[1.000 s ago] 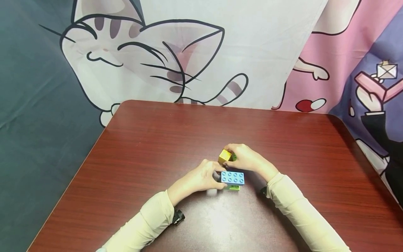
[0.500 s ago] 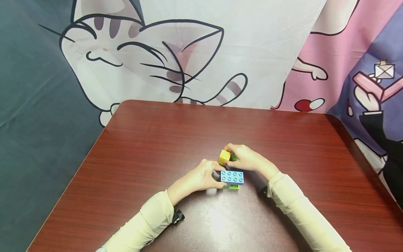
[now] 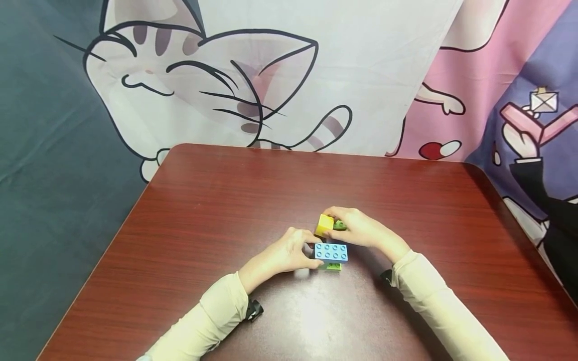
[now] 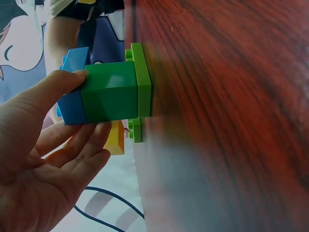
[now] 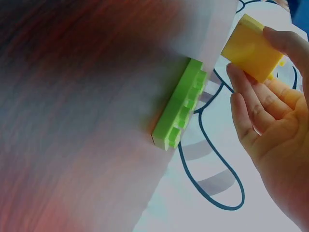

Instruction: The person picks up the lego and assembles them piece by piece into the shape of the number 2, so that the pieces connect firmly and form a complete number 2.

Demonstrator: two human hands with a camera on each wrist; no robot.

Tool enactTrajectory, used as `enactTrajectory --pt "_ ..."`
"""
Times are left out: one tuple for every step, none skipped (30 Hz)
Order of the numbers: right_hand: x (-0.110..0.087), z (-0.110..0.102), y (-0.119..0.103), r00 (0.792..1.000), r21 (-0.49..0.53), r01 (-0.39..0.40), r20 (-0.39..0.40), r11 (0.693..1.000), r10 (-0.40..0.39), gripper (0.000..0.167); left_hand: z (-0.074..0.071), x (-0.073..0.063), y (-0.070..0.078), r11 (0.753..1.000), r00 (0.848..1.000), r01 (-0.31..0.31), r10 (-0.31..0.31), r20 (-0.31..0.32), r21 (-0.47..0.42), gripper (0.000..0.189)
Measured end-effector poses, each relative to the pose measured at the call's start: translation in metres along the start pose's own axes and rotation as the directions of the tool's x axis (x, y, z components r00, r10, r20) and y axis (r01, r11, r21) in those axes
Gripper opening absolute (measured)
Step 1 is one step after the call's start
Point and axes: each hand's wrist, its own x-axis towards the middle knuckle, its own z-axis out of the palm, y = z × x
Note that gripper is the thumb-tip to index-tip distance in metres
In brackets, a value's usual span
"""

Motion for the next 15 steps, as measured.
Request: enactTrajectory --pt "-0.001 -0.001 -0.001 1.0 -0.004 0.0 -0.005 1.0 0.0 0.039 0.0 0.0 0.0 1.0 1.0 0.001 -0.001 0.001 0.003 0.028" --pt "-0.002 -0.003 -0.001 1.0 -0.007 -0.001 -0.01 1.0 0.001 0.04 -0.001 0.0 0.0 1.0 1.0 0.0 0.0 0.003 0.005 0.027" --pt "-0.004 -0.004 -0.002 1.0 -0.013 -0.001 -0.016 1.0 0.0 0.041 -0.001 0.0 -0.001 1.0 1.0 -0.003 0.003 0.003 0.01 0.027" --pt "-0.005 -0.005 -0.002 1.0 -0.017 0.001 -0.023 1.0 -0.001 0.041 -0.001 0.0 -0.001 1.0 1.0 -0.006 0.006 0.003 0.014 0.027" --pt "-0.007 -0.006 -0.002 1.0 -0.017 -0.001 -0.03 1.0 0.0 0.042 -0.001 0.001 -0.001 1.0 1.0 -0.013 0.013 0.002 0.019 0.027" --pt "-0.009 -0.008 -0.003 0.999 -0.014 -0.004 -0.038 1.0 0.003 0.042 -0.001 0.001 -0.001 0.999 1.0 -0.02 0.02 -0.002 0.025 0.026" --pt "-0.011 -0.009 -0.004 0.999 -0.01 -0.01 -0.045 1.0 0.009 0.042 -0.001 0.001 -0.001 0.999 1.0 -0.031 0.031 -0.007 0.032 0.026" --pt "-0.013 -0.01 -0.004 0.999 -0.005 -0.016 -0.051 1.0 0.016 0.043 -0.001 0.001 -0.001 0.999 0.999 -0.04 0.04 -0.009 0.033 0.026" --pt "-0.015 -0.011 -0.006 0.998 0.002 -0.024 -0.057 1.0 0.024 0.043 -0.001 0.002 -0.002 0.998 0.999 -0.045 0.046 -0.009 0.031 0.025" --pt "-0.017 -0.012 -0.007 0.998 0.006 -0.033 -0.062 0.999 0.033 0.044 -0.001 0.002 -0.002 0.999 0.999 -0.048 0.048 -0.009 0.024 0.025" --pt "-0.019 -0.013 -0.008 0.997 0.017 -0.045 -0.067 0.999 0.046 0.044 -0.001 0.002 -0.002 0.999 0.999 -0.047 0.047 -0.008 0.014 0.025" --pt "-0.021 -0.014 -0.01 0.996 0.024 -0.054 -0.073 0.998 0.056 0.045 0.0 0.001 -0.002 0.999 0.999 -0.044 0.044 -0.007 0.004 0.025" --pt "-0.023 -0.014 -0.011 0.995 0.025 -0.062 -0.077 0.998 0.063 0.045 0.0 0.001 -0.002 0.999 0.999 -0.04 0.04 -0.005 -0.006 0.025" --pt "-0.025 -0.015 -0.012 0.994 0.028 -0.065 -0.082 0.997 0.067 0.046 0.0 0.001 -0.002 0.999 0.999 -0.037 0.037 -0.003 -0.012 0.025" --pt "-0.027 -0.016 -0.013 0.994 0.027 -0.067 -0.089 0.997 0.069 0.046 0.0 0.001 -0.002 0.999 1.0 -0.03 0.03 -0.004 -0.021 0.025"
